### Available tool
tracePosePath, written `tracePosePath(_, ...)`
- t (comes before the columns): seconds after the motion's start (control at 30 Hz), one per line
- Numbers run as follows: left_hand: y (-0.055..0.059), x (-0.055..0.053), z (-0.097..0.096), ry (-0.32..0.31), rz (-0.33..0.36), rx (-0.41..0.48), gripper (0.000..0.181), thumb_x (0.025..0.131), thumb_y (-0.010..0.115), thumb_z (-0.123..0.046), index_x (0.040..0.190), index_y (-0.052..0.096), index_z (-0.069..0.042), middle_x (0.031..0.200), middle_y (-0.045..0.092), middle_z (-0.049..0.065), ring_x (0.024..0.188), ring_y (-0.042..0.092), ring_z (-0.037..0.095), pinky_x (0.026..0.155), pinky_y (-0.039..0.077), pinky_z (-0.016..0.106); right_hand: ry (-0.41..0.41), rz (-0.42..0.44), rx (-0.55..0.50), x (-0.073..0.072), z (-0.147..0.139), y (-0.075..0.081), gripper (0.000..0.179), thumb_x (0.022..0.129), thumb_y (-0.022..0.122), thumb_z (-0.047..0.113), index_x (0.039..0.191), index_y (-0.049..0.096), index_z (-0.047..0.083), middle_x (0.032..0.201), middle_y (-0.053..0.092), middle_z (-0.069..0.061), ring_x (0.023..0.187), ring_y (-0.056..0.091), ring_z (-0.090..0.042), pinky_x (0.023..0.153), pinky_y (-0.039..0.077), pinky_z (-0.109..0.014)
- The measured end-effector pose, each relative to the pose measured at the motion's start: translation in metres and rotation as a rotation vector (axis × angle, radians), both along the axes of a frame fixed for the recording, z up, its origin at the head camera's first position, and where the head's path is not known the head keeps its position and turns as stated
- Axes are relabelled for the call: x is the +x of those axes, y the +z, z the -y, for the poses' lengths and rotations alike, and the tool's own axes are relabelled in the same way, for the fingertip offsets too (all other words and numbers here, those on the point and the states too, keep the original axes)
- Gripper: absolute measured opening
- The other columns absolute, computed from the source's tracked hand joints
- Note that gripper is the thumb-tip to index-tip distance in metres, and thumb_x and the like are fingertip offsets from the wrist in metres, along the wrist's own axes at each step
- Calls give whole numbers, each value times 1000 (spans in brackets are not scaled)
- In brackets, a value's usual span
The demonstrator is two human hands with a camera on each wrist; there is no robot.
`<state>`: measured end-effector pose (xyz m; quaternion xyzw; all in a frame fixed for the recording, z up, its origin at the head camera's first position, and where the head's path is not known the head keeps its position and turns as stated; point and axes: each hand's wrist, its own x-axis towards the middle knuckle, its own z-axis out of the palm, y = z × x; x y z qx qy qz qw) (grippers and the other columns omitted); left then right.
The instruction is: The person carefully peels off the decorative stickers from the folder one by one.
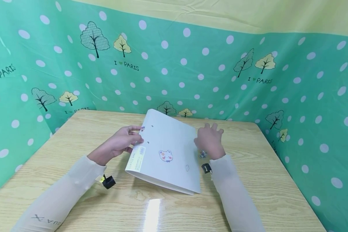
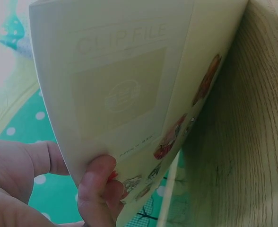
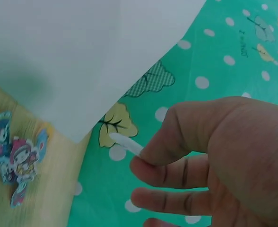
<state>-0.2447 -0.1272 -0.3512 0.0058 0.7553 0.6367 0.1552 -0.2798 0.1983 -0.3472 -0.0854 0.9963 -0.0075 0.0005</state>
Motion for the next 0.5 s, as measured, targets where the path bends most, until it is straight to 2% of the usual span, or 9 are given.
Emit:
tracePosePath(0.13,0,0,0,1,-2,1,70,90,63,-2,155,37,-6,124,61,20,86,71,26,55,58,30,-59,51,14,-3,-9,-2,29,96,62,30,78,67,8,116,56,-28,126,36,-61,99,27,-84)
tracePosePath(0.33,0,0,0,6,-5,-8,68,89,64,-3,153,40,-6,123,62,19,84,70,25,55,56,29,-116,118,26,-9,-15,-12,28,94,67,29,74,65,10,112,59,-27,127,35,-61,99,26,-82)
tracePosePath(0.5,0,0,-1,9,-5,-12,68,89,64,-3,153,40,-6,122,62,19,84,69,24,56,57,30,-121,134,46,-13,-13,-21,30,93,71,34,74,64,12,104,59,-21,126,35,-59,99,26,-81)
